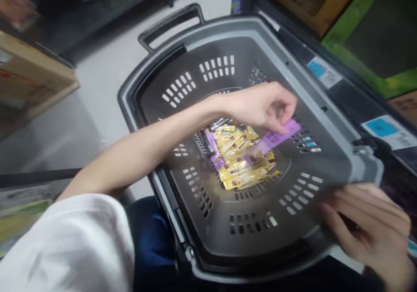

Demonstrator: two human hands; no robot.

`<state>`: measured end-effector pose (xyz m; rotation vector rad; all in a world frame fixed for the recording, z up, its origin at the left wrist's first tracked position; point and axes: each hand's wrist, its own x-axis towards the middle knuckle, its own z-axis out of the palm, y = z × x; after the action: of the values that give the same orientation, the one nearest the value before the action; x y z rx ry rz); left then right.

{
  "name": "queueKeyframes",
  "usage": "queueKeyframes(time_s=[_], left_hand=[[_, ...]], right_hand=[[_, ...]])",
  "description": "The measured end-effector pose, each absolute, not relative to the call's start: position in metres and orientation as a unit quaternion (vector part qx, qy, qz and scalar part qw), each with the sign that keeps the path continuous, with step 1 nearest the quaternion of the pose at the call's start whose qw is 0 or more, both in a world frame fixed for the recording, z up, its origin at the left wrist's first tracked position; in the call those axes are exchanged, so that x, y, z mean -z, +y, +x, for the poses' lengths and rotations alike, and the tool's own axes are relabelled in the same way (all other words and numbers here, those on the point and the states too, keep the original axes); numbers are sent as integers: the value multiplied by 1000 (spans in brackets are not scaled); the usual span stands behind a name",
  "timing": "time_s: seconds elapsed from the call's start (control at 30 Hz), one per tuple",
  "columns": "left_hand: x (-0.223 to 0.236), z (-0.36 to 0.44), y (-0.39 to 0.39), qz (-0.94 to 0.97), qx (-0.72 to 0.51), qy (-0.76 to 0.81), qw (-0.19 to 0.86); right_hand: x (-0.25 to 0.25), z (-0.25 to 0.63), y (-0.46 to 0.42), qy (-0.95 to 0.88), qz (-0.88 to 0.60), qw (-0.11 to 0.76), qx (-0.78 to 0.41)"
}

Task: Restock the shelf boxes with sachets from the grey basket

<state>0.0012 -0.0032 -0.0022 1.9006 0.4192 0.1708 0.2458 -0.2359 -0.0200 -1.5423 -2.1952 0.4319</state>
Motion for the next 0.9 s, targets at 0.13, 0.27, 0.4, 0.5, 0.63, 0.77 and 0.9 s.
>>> queueKeyframes(time_s=[0.13, 0.27, 0.4, 0.5, 0.63, 0.77, 0.9], left_hand=[[-37, -7, -16, 775, -222, 197, 558], [-58, -14, -23, 724, -329, 249, 552], [-57, -24, -19, 633, -481, 239, 558], [-49, -30, -7, 573, -468, 272, 615], [-37, -32, 7, 617, -323, 315, 645], [-30, -30, 9, 630, -294, 330, 639], [-30, -28, 7, 620, -336, 344, 620]], right_hand=[[-22, 245, -200, -814, -535, 81, -209], [-44, 204, -131, -762, -505, 102, -393], [-29, 156, -74, -692, -471, 287, -466], [-11, 143, -57, -618, -477, 377, -499], [-5, 150, -61, -547, -520, 376, -538], [-10, 151, -66, -525, -518, 359, -572], [-10, 147, -64, -519, -495, 391, -576]])
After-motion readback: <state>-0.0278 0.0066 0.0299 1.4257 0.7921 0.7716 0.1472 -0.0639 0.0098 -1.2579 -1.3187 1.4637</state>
